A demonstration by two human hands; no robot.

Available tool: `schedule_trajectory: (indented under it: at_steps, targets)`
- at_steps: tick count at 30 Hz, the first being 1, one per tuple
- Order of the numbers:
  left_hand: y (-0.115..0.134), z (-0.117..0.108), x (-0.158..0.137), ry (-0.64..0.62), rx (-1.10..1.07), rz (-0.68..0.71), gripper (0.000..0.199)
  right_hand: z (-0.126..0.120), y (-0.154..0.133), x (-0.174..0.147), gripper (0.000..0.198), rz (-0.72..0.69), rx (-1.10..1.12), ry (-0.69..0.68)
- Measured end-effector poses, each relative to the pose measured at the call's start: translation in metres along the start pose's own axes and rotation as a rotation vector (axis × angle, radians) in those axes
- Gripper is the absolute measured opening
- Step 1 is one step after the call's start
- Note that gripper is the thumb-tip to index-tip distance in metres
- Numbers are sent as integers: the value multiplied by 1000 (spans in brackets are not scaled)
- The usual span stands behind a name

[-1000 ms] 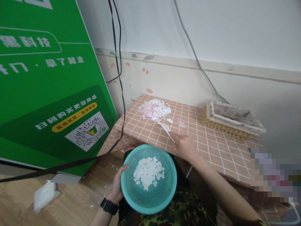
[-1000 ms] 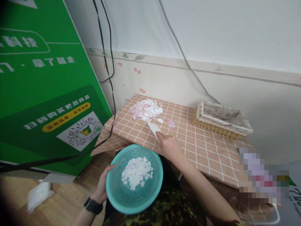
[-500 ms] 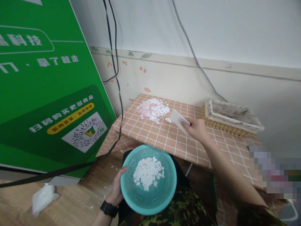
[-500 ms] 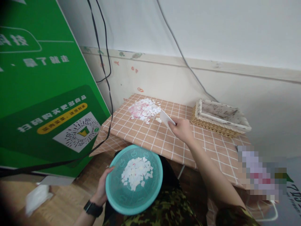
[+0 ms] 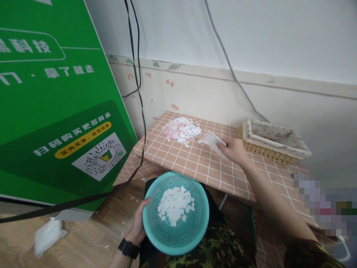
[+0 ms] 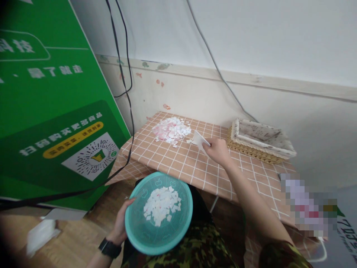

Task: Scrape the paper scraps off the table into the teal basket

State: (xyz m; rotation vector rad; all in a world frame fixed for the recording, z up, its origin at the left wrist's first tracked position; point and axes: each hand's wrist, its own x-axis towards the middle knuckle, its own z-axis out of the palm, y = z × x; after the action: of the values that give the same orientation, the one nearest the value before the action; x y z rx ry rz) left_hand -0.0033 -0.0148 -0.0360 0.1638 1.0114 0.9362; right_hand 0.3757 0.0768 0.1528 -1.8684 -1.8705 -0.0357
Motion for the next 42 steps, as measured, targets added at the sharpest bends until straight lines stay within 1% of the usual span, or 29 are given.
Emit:
schedule_trajectory:
  at_steps: [6,12,16,18,21,25,29,34,37,42]
  targets:
    - [0,3,-2,-1,-11,5,18,1,5,3,32,27,32,-7]
    - [0,2,-2,7,-2,13,18,4,-2,-2,31,52,34,30]
    - [0,2,-2,7,7,27,18,6,-4,-7,33,65,117,18]
    - [0,2,-2,8,10,42,18,6,-4,-9,34,95,162,36]
    - [0,2,-2,4,13,36,18,6,-3,-15,34,128,154,82]
    - [0,1,-1,-1,11,27,18,9,-6,-24,32,102,142,71]
    - [0,2,-2,-5,5,24,18,12,-11,-30,34,89,163,114]
    - [0,4,-3,25,7,38,19,12,-17,-31,35,20,213,39]
    - [0,4,-2,17,12,10,20,13,-19,-31,35,-1,178,37]
    - [1,3,-2,11,16,28,20,12,-18,-28,33,-8,94,55]
